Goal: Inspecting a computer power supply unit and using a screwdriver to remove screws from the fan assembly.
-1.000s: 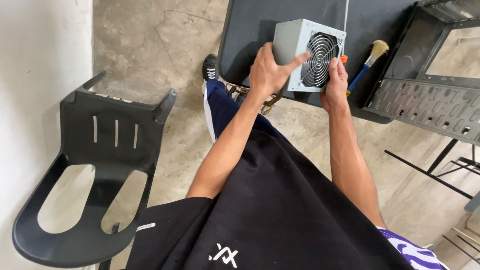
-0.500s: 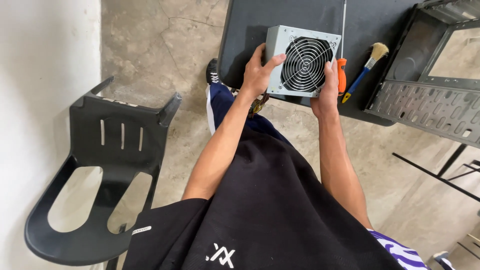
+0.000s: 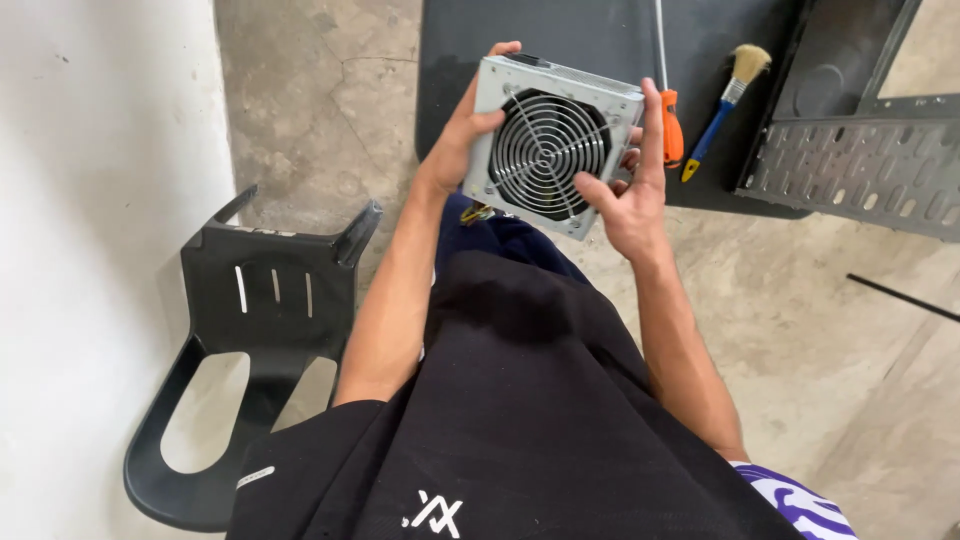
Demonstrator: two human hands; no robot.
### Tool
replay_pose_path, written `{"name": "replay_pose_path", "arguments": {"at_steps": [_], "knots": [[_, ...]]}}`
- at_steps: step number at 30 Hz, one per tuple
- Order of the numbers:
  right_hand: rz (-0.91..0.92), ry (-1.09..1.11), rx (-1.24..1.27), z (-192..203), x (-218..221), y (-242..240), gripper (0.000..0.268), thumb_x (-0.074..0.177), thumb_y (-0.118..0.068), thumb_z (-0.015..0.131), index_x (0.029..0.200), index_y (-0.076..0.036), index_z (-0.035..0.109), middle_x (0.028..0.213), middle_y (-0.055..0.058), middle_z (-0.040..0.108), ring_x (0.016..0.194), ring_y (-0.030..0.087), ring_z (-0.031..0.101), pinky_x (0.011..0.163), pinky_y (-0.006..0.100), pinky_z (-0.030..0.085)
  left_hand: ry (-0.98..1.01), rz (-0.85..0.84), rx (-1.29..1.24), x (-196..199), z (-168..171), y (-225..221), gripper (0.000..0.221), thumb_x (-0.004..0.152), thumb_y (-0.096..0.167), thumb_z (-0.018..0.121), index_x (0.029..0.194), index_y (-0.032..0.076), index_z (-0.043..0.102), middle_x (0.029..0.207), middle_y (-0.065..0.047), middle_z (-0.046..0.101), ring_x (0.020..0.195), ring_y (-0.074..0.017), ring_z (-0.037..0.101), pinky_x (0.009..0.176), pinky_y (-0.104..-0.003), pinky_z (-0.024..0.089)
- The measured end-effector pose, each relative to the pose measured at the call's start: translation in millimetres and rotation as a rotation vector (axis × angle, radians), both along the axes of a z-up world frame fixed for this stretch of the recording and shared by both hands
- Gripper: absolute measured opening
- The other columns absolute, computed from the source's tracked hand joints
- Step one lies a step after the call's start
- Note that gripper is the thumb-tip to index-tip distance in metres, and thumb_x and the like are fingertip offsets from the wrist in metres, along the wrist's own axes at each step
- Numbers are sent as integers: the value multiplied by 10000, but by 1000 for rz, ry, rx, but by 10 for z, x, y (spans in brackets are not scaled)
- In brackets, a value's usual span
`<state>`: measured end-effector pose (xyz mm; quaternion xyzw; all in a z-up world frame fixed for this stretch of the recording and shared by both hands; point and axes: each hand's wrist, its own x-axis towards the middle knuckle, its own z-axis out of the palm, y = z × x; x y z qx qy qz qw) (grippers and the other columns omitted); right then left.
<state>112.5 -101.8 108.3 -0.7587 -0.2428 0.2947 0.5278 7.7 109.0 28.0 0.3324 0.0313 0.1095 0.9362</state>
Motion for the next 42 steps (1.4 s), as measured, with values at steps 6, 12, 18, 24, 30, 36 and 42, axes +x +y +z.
{"name": "replay_pose_path", "arguments": {"at_steps": [6, 12, 18, 24, 30, 36, 42], "knots": [[-37, -318, -106, 577, -28, 201, 777, 887, -308, 828, 1508, -178, 379, 1445, 64, 469, 1172, 201, 538, 973, 339, 480, 27, -75, -189, 142, -19, -135, 733, 1030, 354, 656, 1627, 191, 264, 1307, -123, 624, 1172, -262, 654, 1073, -451, 554], [27, -286, -121, 634, 25, 91, 927, 894, -554, 790, 1603, -195, 313, 1612, 113, 412, 1502, 260, 410, 1204, 424, 412, 36, -89, -379, 220, -147, -216, 723, 1006, 323, 678, 1609, 158, 316, 1359, -136, 631, 1223, -266, 638, 1133, -449, 509], [87, 193, -100, 775, 179, -41, 1275, 759, -260, 963, 1646, -317, 48, 1326, 99, 382, 1061, 166, 489, 579, 197, 561, 24, -120, -477, 255, -138, -294, 718, 1013, 326, 691, 1612, 147, 338, 1377, -122, 636, 1244, -251, 639, 1142, -423, 500], [90, 239, 14, 672, 205, -133, 1127, 819, -113, 899, 1654, -189, 146, 1400, 106, 415, 1103, 175, 522, 785, 280, 698, 19, -102, -471, 300, -161, -288, 722, 1017, 329, 692, 1618, 147, 336, 1389, -114, 636, 1252, -244, 639, 1148, -417, 502], [84, 217, 38, 629, 226, -136, 1089, 856, -120, 885, 1653, -215, 149, 1413, 116, 427, 1091, 182, 539, 784, 295, 710, 9, -95, -467, 406, -176, -283, 725, 1021, 331, 693, 1624, 147, 333, 1400, -106, 636, 1261, -237, 640, 1154, -410, 505], [-131, -28, -125, 587, 27, 60, 886, 810, -524, 793, 1484, -79, 428, 1285, 59, 515, 1142, 159, 552, 758, 265, 511, -4, -81, -461, 467, -162, -266, 729, 1025, 334, 694, 1630, 147, 331, 1411, -98, 636, 1269, -231, 640, 1160, -404, 507], [-250, 15, -17, 668, -1, 244, 826, 789, -451, 833, 1370, -35, 419, 1239, 79, 620, 1142, 181, 616, 995, 334, 558, 27, -65, -343, 500, -20, -264, 740, 995, 372, 717, 1596, 166, 339, 1389, -136, 614, 1261, -264, 622, 1158, -467, 505]]}}
